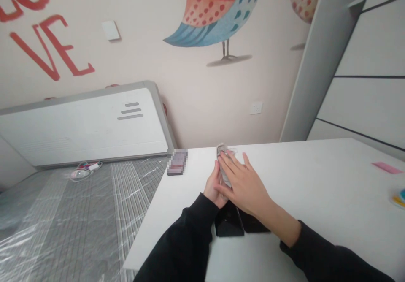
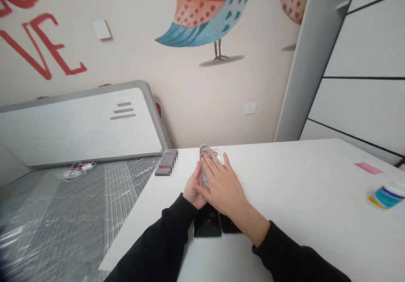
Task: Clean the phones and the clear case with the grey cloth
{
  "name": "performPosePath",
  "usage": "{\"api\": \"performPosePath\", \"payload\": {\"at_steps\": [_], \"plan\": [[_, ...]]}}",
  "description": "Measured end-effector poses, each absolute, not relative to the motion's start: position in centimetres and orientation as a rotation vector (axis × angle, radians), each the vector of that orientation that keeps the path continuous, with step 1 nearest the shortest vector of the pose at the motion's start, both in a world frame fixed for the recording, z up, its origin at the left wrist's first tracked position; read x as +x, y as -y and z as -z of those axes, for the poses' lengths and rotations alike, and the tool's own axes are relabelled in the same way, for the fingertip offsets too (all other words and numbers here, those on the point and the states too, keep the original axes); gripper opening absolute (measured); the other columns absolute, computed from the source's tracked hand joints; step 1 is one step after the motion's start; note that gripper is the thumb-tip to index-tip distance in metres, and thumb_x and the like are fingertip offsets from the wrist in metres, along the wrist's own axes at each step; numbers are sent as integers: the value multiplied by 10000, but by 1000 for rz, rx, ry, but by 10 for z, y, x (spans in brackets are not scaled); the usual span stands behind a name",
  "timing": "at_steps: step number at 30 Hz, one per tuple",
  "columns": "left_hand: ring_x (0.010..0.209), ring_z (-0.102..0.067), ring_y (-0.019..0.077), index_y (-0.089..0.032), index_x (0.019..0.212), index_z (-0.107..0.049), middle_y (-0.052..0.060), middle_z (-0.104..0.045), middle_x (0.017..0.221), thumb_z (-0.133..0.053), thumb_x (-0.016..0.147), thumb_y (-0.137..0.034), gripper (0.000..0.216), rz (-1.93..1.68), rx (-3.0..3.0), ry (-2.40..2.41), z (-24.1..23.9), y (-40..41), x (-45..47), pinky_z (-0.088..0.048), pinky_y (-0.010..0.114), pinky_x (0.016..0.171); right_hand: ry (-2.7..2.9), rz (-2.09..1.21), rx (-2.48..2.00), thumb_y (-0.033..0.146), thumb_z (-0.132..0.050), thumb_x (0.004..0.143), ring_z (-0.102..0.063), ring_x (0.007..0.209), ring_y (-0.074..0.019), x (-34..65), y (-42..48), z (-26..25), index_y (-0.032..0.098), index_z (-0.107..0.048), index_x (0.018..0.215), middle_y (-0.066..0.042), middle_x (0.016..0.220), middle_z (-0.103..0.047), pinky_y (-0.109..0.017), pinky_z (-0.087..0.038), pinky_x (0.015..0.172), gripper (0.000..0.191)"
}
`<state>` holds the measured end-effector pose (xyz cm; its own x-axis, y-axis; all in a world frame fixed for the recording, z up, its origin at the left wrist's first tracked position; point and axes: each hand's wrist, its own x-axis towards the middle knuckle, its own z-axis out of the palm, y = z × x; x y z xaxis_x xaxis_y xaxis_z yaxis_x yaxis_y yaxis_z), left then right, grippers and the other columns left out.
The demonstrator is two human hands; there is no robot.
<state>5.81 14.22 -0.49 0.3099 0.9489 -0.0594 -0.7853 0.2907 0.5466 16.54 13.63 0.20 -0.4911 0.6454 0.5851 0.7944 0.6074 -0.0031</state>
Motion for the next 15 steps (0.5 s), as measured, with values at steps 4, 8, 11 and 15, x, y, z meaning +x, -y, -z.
{"api": "performPosePath", "payload": {"at_steps": [4,8,11,15], "plan": [[1045,-744,245,-347,1618,-284,123,-728,1229,-258,1063,-569,598,-1232,478,-522,7,-152,43,-499,459,1050,2380,350,-972,851,-332,915,-514,1401,-400,159,-114,21,-4,-541,1464,-252,1487,-556,-594,-298,1223,1038],[1019,-748,252,-364,1608,-298,123,-719,1213,-298,1046,-599,609,-1218,523,-544,12,-156,38,-510,473,1032,2331,363,-1021,778,-315,975,-534,1388,-387,160,-113,32,62,-525,1497,-233,1469,-585,-610,-247,1236,911],[1265,-653,235,-291,1562,-420,112,-636,1420,-276,1069,-548,575,-1232,511,-532,15,-155,47,-462,389,1120,2241,385,-1133,838,-315,930,-475,1435,-415,160,-133,29,23,-471,1522,-286,1495,-535,-642,-231,1226,1019],[1392,-553,193,-282,1545,-447,66,-568,1524,-241,1085,-503,551,-1280,519,-552,13,-155,47,-418,323,1163,2266,343,-1127,841,-299,931,-444,1457,-421,158,-148,27,-37,-461,1506,-286,1536,-479,-630,-320,1195,1063]]}}
